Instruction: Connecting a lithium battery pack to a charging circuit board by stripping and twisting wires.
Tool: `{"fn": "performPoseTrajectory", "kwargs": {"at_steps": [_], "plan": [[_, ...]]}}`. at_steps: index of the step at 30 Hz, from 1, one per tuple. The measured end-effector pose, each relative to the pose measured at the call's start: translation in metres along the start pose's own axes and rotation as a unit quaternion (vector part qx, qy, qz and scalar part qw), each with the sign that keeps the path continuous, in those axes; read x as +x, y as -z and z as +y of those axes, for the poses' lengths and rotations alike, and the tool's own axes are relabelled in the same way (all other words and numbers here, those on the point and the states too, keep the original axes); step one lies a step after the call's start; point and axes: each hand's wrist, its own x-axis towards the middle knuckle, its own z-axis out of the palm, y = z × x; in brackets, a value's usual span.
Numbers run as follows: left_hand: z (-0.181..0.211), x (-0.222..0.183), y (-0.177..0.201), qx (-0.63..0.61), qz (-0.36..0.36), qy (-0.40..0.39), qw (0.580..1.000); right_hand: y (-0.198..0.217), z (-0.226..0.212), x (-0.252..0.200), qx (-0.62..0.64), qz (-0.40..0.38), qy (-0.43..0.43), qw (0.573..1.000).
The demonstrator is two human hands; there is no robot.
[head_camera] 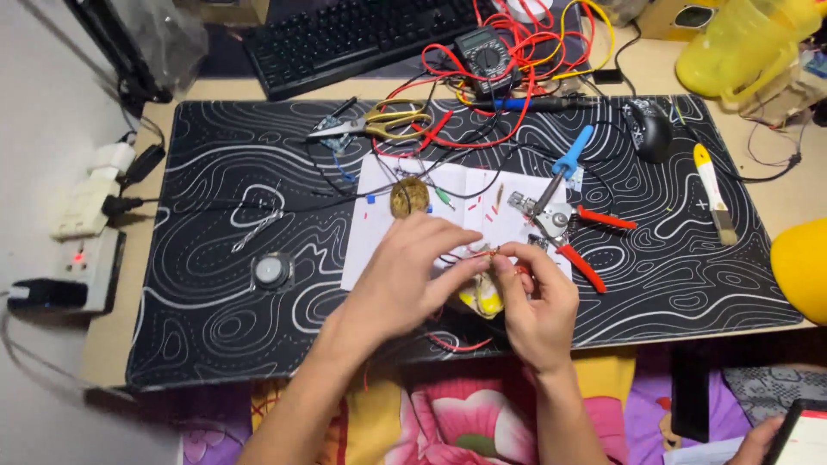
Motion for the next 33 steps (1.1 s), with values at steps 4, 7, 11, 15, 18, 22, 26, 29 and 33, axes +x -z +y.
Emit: {"fn": "performPoseTrajectory", "kwargs": {"at_steps": [4, 7, 11, 15, 18, 22, 26, 29, 33], "plan": [[-0.006, 0.002, -0.007, 0.003, -0.010, 0.018, 1.000, -0.002, -0.002, 0.002, 0.003, 0.005, -0.020, 1.000], [-0.008, -0.001, -0.012, 0.018, -0.002, 0.005, 1.000, -0.002, -0.008, 0.003, 0.002, 0.001, -0.006, 1.000], [-0.011, -0.001, -0.020, 0.014, 0.000, -0.014, 1.000, -0.001, -0.004, 0.000, -0.019, 0.008, 0.007, 1.000], [-0.014, 0.001, -0.020, 0.004, 0.002, -0.014, 1.000, 0.000, 0.003, -0.003, -0.024, 0.007, 0.010, 1.000], [-0.016, -0.001, -0.019, 0.067, 0.030, -0.069, 0.995, 0.002, -0.007, -0.001, -0.036, -0.009, 0.010, 0.999], [-0.015, -0.005, -0.020, 0.084, 0.040, -0.084, 0.992, 0.000, -0.009, -0.001, -0.023, -0.008, 0.003, 1.000], [-0.015, -0.006, -0.020, 0.083, 0.052, -0.089, 0.991, -0.004, -0.005, -0.003, -0.035, 0.002, 0.007, 0.999], [-0.026, -0.008, -0.006, 0.080, 0.082, -0.086, 0.990, 0.003, 0.015, -0.009, -0.010, 0.019, -0.012, 1.000], [-0.019, -0.005, 0.003, 0.007, 0.099, -0.044, 0.994, 0.006, 0.025, -0.012, 0.014, 0.033, -0.022, 0.999]]}}
